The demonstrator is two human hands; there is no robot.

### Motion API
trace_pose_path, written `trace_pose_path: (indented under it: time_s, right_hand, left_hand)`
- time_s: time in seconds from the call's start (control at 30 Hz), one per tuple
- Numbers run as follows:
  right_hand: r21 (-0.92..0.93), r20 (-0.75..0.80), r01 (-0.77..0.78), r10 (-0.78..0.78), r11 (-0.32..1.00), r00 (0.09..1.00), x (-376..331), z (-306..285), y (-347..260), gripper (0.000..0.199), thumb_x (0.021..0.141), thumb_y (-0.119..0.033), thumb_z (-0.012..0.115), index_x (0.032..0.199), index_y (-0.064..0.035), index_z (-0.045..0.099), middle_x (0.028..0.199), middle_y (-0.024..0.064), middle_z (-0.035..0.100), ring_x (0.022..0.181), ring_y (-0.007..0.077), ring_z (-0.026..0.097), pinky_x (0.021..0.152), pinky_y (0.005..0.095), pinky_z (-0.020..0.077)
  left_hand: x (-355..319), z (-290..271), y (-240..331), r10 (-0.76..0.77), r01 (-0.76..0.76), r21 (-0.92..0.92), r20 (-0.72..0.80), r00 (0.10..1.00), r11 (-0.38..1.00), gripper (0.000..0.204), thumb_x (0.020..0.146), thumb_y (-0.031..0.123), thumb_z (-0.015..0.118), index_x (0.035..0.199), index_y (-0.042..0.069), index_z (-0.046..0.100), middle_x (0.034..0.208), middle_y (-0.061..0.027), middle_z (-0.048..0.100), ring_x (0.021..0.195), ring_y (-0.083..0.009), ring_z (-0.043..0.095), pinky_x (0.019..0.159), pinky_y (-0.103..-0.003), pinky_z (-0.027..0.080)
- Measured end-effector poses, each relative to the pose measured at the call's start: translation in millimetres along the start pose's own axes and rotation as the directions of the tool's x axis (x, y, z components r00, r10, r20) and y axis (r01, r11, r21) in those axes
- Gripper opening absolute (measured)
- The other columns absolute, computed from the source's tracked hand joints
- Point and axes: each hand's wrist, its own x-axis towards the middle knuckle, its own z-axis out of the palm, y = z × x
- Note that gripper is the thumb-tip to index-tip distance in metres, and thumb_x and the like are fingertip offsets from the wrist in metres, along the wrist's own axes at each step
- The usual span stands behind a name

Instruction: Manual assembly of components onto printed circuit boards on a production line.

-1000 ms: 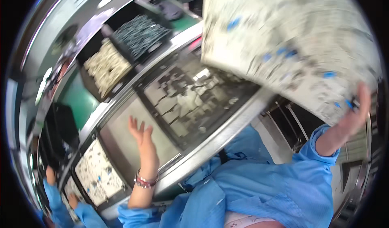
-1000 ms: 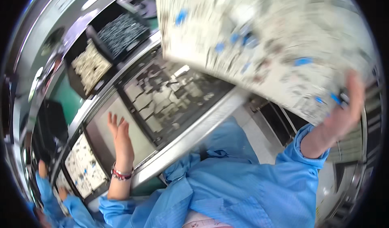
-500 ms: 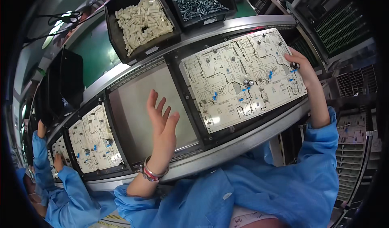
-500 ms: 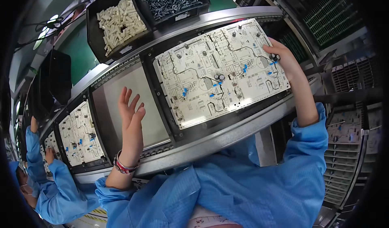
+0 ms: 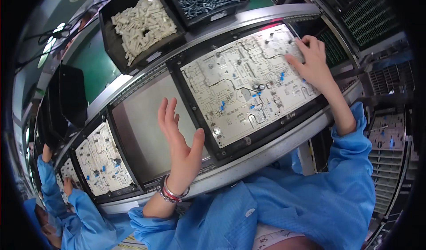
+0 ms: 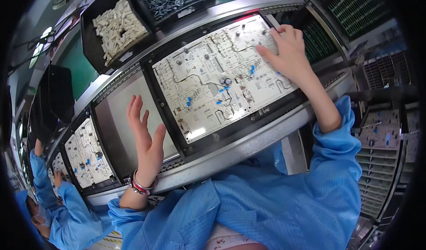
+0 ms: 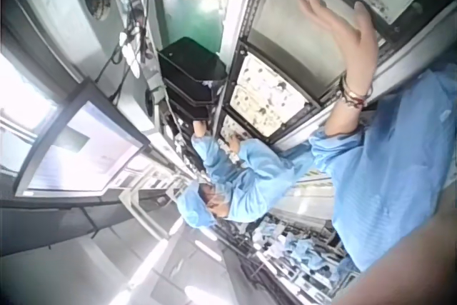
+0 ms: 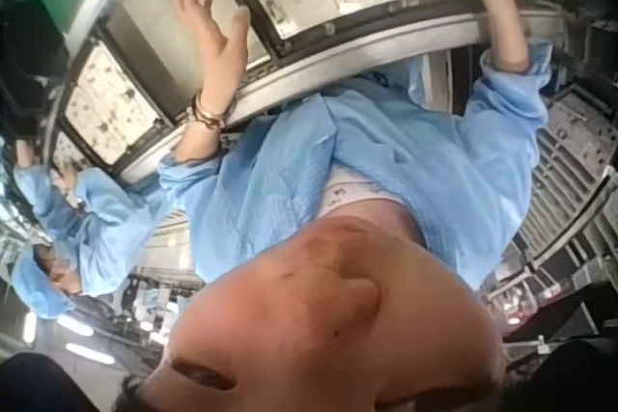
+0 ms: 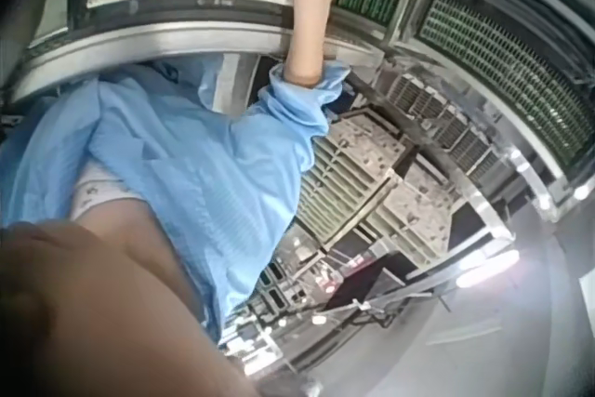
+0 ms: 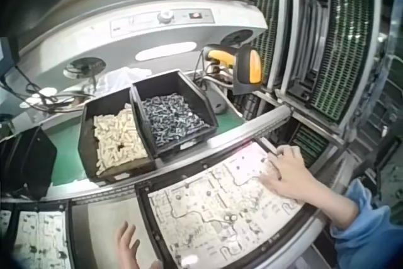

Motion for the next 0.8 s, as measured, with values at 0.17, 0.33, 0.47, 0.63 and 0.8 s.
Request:
trace_pose_path:
  time_s: [0.17, 0.33, 0.47, 0.63, 0.8]
  right_hand:
    - [-0.026, -0.065, 0.036, -0.038, 0.999, 0.997, -4.2, 21.4, 7.7, 0.063, 0.085, -0.044, 0.064, 0.124, 0.0045, 0.054, 0.135, 0.0181, 0.04, 0.125, 0.0352, 0.034, 0.105, 0.0437, 0.0312]
    - [0.085, 0.023, 0.009, -0.011, 0.996, 1.0, 4.2, 10.9, 10.8, 0.057, 0.085, -0.04, 0.064, 0.122, 0.0029, 0.057, 0.133, 0.017, 0.043, 0.124, 0.0335, 0.036, 0.105, 0.0421, 0.0326]
    - [0.211, 0.138, 0.016, -0.046, 0.977, 0.989, 27.9, 2.0, 26.1, 0.046, 0.085, -0.034, 0.065, 0.115, 0.0008, 0.062, 0.125, 0.016, 0.05, 0.118, 0.0319, 0.044, 0.102, 0.0373, 0.0364]
    - [0.353, -0.111, 0.153, -0.121, 0.923, 0.986, 79.7, 25.4, 38.8, 0.027, 0.082, -0.019, 0.069, 0.101, -0.0001, 0.064, 0.086, 0.01, 0.062, 0.07, 0.0172, 0.055, 0.066, 0.0303, 0.048]
    - [0.413, -0.046, 0.068, -0.053, 0.908, 0.997, 93.0, 42.2, 37.5, 0.02, 0.083, -0.016, 0.069, 0.093, -0.0007, 0.062, 0.082, 0.01, 0.059, 0.07, 0.0179, 0.056, 0.065, 0.0316, 0.0469]
  left_hand:
    - [6.8, 8.3, 11.7, 0.108, -0.115, 0.2, 0.046, 0.993, 0.973, 0.066, 0.079, 0.002, 0.059, 0.14, 0.004, 0.035, 0.15, -0.0225, 0.017, 0.139, -0.0407, 0.021, 0.113, -0.047, 0.02]
    - [15.4, 9.3, 17.9, 0.149, -0.211, 0.342, 0.198, 0.969, 0.916, 0.059, 0.08, 0.005, 0.06, 0.136, 0.004, 0.043, 0.147, -0.0237, 0.026, 0.137, -0.0444, 0.023, 0.112, -0.049, 0.023]
    - [39.1, 17.8, 18.5, 0.174, -0.327, 0.382, 0.383, 0.907, 0.864, 0.057, 0.081, 0.013, 0.063, 0.134, 0.004, 0.046, 0.143, -0.0258, 0.034, 0.135, -0.0461, 0.028, 0.109, -0.05, 0.028]
    - [92.9, 42.5, 6.3, 0.332, -0.515, 0.551, 0.402, 0.854, 0.657, 0.06, 0.083, 0.028, 0.066, 0.135, 0.004, 0.046, 0.143, -0.0271, 0.034, 0.131, -0.0459, 0.034, 0.106, -0.05, 0.033]
    - [113.7, 70.2, -1.8, 0.329, -0.537, 0.498, 0.447, 0.832, 0.681, 0.062, 0.083, 0.033, 0.066, 0.136, 0.007, 0.046, 0.142, -0.0278, 0.035, 0.13, -0.0462, 0.034, 0.105, -0.05, 0.033]
